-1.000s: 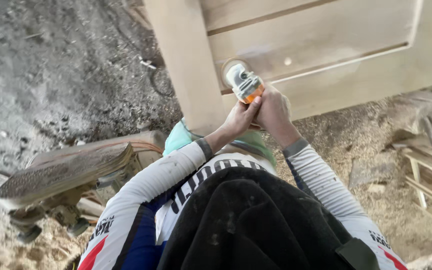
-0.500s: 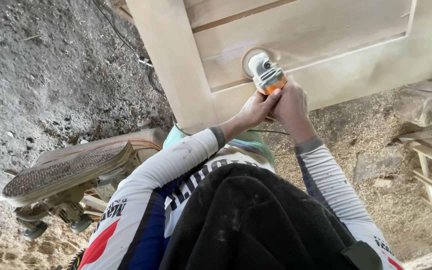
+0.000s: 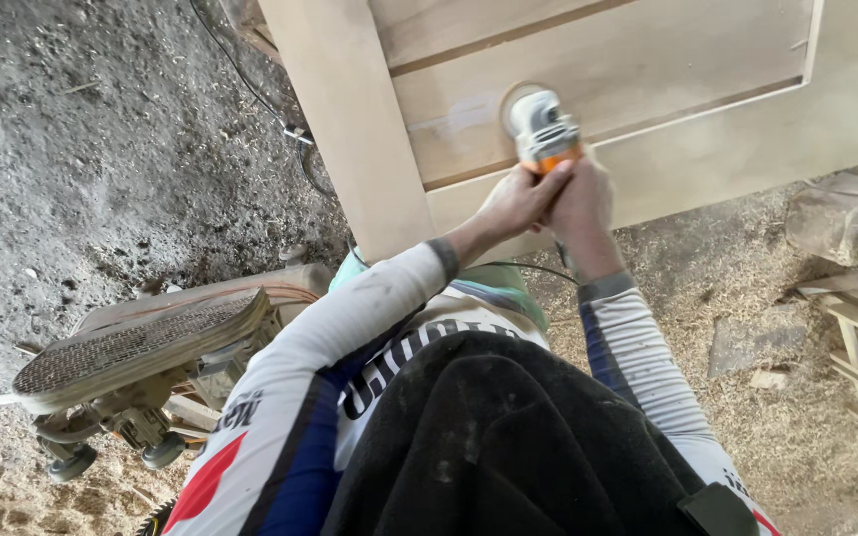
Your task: The person uses an angle grinder with a sanding disc to smooth the surface of a wooden door panel, moving the tool across the different boards.
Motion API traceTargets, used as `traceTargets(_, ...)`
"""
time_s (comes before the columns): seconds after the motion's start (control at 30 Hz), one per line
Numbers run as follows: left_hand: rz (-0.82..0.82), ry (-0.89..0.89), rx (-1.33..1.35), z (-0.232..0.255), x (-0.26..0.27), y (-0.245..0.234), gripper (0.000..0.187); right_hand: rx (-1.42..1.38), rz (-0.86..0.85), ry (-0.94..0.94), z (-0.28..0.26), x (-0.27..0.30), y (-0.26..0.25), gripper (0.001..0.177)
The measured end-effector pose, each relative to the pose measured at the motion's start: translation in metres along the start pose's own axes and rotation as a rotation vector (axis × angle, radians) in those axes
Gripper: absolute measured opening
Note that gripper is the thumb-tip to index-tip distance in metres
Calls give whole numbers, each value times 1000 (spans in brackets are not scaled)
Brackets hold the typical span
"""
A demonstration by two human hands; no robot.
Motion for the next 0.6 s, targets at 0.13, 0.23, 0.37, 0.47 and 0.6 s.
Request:
traceTargets(0.13,136,-31,148,-19,40,-38,72,470,27,-519,-22,19,41,40)
traceTargets(0.23,158,-16,259,-30,52,-48,74,454,-22,-528,-26,27,56,38)
traceTargets(0.37,175,-29,281,-34,52,-43,76,449,-11,-532,-27,33,52,40)
traceTargets(0.47,105,-30,300,-30,45,-33,78,506,-23,-470,-25,27,43,33)
traceTargets(0.6,94,-48,229,-21,30,-22,75,432,25,-487,-22,18,26,34)
Point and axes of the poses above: each hand's wrist, its own x-axis away from the middle knuckle, its own y-axis out of the palm, z = x × y, the point moved 4 cm from there along -x, towards the middle knuckle, and after that the axes turned 7 degrees about y, right-handed, at the moved point
